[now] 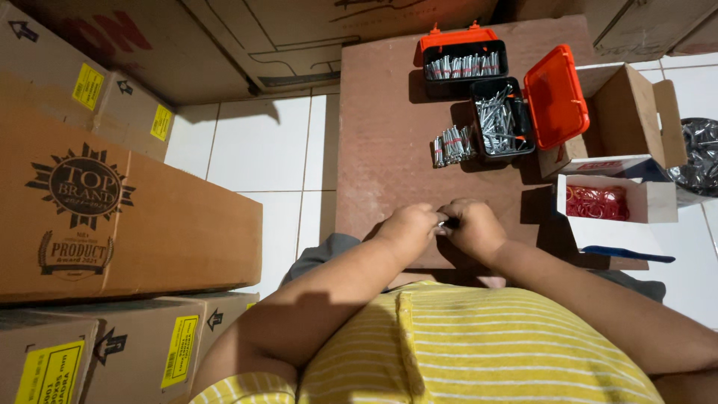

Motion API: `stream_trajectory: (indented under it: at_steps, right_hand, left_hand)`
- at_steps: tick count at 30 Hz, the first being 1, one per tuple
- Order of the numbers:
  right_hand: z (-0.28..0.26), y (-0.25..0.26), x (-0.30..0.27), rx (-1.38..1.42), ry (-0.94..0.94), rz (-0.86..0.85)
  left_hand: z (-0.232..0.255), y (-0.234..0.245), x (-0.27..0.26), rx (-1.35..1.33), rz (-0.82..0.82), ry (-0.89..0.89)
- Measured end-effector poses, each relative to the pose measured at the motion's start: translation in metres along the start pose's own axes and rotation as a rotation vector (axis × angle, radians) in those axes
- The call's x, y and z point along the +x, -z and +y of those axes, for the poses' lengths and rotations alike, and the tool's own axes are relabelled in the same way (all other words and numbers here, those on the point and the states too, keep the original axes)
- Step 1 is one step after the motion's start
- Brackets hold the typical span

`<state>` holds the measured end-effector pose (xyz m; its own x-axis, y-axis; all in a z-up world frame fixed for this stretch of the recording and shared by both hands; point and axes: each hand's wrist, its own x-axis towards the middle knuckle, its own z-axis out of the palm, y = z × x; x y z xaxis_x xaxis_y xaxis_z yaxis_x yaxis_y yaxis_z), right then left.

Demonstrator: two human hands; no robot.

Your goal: The person sorts and organizes various screws and small metal components from a container into specific small bags or compartments.

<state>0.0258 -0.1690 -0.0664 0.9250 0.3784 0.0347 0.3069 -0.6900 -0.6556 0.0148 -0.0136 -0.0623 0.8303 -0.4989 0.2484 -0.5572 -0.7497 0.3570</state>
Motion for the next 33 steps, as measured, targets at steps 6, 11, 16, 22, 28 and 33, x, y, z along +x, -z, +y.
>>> stream_trajectory:
  at_steps: [6,11,16,22,28,33]
  right_hand:
    - [0.003,-0.002,0.002,-0.04,-0.044,-0.015]
    - [-0.017,0.01,0.001,0.12,-0.159,0.073]
    - [-0.022,0.014,0.015,0.098,-0.189,0.075]
    - [-0.01,0.017,0.076,-0.318,-0.196,-0.043]
    - [-0.002,0.005,0.118,-0.524,-0.09,-0.062]
    - [0.003,-0.002,0.128,-0.671,0.049,-0.054]
  left_hand:
    - [0.008,0.003,0.005,-0.067,-0.115,0.07]
    - [-0.008,-0.007,0.01,-0.122,-0.02,0.24]
    - [-0.023,-0.011,0.01,-0.49,0.146,0.574]
    - [-0.028,0.021,0.002,-0.161,0.02,0.514]
    - [-0.029,0.037,-0.002,0.061,-0.22,0.435]
    - [-0.03,0.047,-0.001,0.144,-0.272,0.392]
